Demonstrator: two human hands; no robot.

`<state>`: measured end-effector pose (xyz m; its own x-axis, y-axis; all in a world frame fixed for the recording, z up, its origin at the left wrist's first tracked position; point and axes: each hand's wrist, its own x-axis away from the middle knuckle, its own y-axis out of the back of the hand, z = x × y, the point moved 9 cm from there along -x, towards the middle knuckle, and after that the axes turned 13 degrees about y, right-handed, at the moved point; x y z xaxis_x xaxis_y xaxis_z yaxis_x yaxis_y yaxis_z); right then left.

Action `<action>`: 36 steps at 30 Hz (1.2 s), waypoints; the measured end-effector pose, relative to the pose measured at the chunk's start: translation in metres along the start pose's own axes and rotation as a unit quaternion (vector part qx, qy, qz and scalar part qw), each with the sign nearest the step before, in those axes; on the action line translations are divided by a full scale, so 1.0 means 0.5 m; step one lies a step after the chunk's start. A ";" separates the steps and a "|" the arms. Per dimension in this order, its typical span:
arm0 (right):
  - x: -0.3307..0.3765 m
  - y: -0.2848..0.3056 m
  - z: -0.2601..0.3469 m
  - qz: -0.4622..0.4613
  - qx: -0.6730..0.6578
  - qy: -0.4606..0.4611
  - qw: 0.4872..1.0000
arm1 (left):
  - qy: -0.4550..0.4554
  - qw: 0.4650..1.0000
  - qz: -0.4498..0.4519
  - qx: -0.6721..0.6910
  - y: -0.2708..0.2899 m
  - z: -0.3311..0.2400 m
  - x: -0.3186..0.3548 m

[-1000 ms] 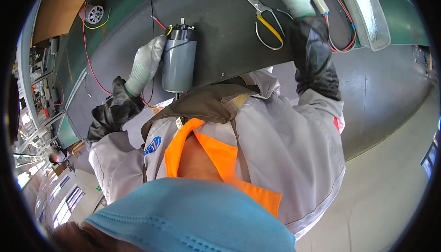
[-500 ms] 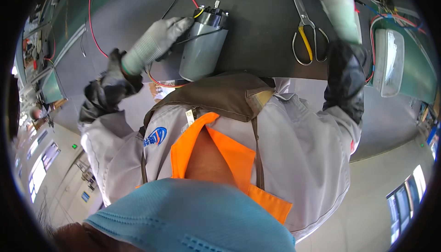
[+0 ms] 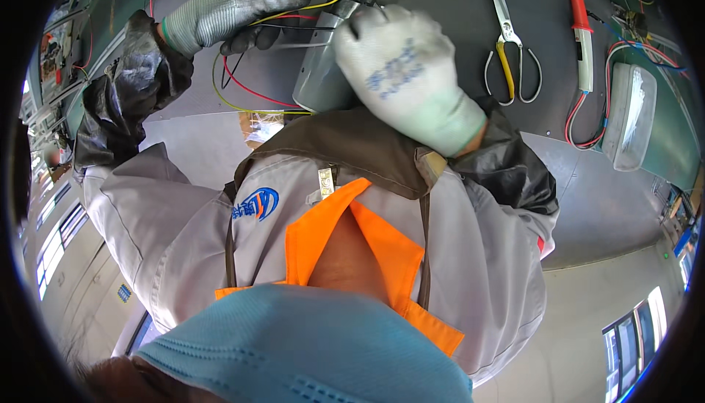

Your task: The recorder is assembling electric motors by connecting wires and using tools at a production station.

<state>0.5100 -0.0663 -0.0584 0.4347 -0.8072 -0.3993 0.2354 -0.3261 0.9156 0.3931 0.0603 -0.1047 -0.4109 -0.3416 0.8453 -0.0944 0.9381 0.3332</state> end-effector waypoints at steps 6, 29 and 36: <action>-0.038 -0.038 0.035 0.045 0.039 0.020 0.998 | 0.001 0.999 0.030 0.041 -0.030 0.054 -0.024; 0.001 -0.083 -0.030 -0.117 -0.229 -0.053 0.965 | -0.148 0.835 -0.520 0.103 -0.071 0.013 0.009; 0.049 -0.172 -0.103 -0.200 -0.685 -0.356 0.603 | -0.212 0.814 -0.427 0.331 -0.093 0.029 -0.001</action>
<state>0.5452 -0.0327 -0.1495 -0.2640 -0.9645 -0.0074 0.9070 -0.2456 -0.3421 0.3844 0.0176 -0.1267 -0.2016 -0.9669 0.1561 -0.9207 0.2415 0.3066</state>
